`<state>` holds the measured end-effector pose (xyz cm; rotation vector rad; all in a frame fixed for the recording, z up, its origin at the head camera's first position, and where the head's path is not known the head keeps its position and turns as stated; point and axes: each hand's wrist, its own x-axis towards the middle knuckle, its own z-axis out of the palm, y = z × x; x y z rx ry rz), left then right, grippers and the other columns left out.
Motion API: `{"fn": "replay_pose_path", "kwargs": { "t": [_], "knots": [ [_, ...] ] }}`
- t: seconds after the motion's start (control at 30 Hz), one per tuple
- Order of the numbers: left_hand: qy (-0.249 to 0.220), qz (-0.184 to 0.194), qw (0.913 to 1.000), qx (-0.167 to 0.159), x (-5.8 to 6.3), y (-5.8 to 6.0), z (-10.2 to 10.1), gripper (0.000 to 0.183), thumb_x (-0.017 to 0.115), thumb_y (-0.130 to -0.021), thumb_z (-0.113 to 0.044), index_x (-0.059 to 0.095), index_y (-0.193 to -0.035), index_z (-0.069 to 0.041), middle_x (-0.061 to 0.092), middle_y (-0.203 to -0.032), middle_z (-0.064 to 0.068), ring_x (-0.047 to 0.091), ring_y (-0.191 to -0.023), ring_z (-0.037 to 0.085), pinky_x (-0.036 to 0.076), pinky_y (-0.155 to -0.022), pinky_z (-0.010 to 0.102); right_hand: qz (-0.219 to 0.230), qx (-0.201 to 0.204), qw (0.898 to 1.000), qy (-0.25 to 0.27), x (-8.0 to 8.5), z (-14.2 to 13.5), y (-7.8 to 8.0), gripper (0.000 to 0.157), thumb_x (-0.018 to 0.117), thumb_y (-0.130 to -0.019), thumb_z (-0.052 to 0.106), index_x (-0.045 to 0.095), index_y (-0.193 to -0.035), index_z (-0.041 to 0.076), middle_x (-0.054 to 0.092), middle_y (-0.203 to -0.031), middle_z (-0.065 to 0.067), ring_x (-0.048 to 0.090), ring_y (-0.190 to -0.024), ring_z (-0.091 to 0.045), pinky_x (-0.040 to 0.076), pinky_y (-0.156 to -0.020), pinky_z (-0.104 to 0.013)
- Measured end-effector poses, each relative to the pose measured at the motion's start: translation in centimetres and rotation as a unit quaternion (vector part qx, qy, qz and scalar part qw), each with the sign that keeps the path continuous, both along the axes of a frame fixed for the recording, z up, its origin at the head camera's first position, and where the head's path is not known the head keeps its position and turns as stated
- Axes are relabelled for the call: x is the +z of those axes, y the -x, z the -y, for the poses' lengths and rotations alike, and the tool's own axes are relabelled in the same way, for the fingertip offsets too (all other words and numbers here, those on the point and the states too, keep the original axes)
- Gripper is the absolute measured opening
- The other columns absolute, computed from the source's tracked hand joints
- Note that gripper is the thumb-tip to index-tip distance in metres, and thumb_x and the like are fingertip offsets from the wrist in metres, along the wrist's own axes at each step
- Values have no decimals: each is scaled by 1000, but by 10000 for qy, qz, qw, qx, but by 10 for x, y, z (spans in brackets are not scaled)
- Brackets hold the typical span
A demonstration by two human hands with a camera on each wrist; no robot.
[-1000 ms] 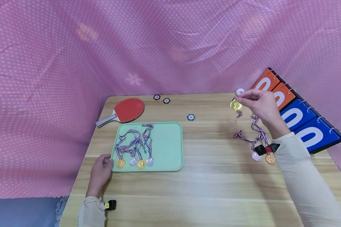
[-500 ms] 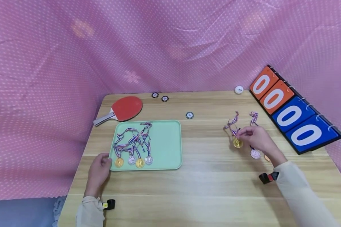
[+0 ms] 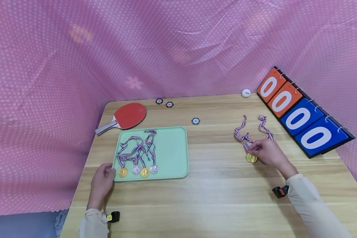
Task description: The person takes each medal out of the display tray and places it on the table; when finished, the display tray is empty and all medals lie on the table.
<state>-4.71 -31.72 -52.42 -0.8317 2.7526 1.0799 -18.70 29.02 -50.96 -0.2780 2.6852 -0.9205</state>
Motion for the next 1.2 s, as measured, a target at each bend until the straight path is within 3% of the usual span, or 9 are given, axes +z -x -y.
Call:
{"fn": "replay_pose_path", "kwargs": {
  "t": [0.37,0.7,0.93,1.2],
  "knots": [
    [17,-60,10000,8,-2,-3,1,46,43,-102,-33,46,-141,-9,55,-111,14,51,-98,25,41,-78,32,-268,145,9995,-53,-7,1,-2,12,68,-87,5,74,-97,10,72,-91,-6,63,-82,-17,51,-68,-26],
    [75,-23,10000,1,-1,-6,0,46,42,-102,-32,46,-141,-9,55,-112,15,52,-101,27,41,-80,34,-982,223,9947,-221,-14,1,-9,13,71,-86,8,75,-96,15,72,-92,-3,57,-78,-17,46,-65,-25],
    [27,30,10000,22,0,-5,1,47,42,-102,-35,45,-142,-10,55,-114,14,51,-102,27,42,-82,36,-931,201,9951,-255,-18,1,-10,13,70,-88,9,74,-97,17,72,-92,-2,58,-81,-18,48,-68,-29],
    [23,27,10000,19,0,1,1,49,43,-101,-37,44,-143,-10,56,-119,15,52,-106,28,43,-87,41,-1281,165,9914,-226,-22,1,-14,12,72,-85,9,74,-96,15,73,-91,-3,60,-78,-17,46,-66,-26]
  ]
}}
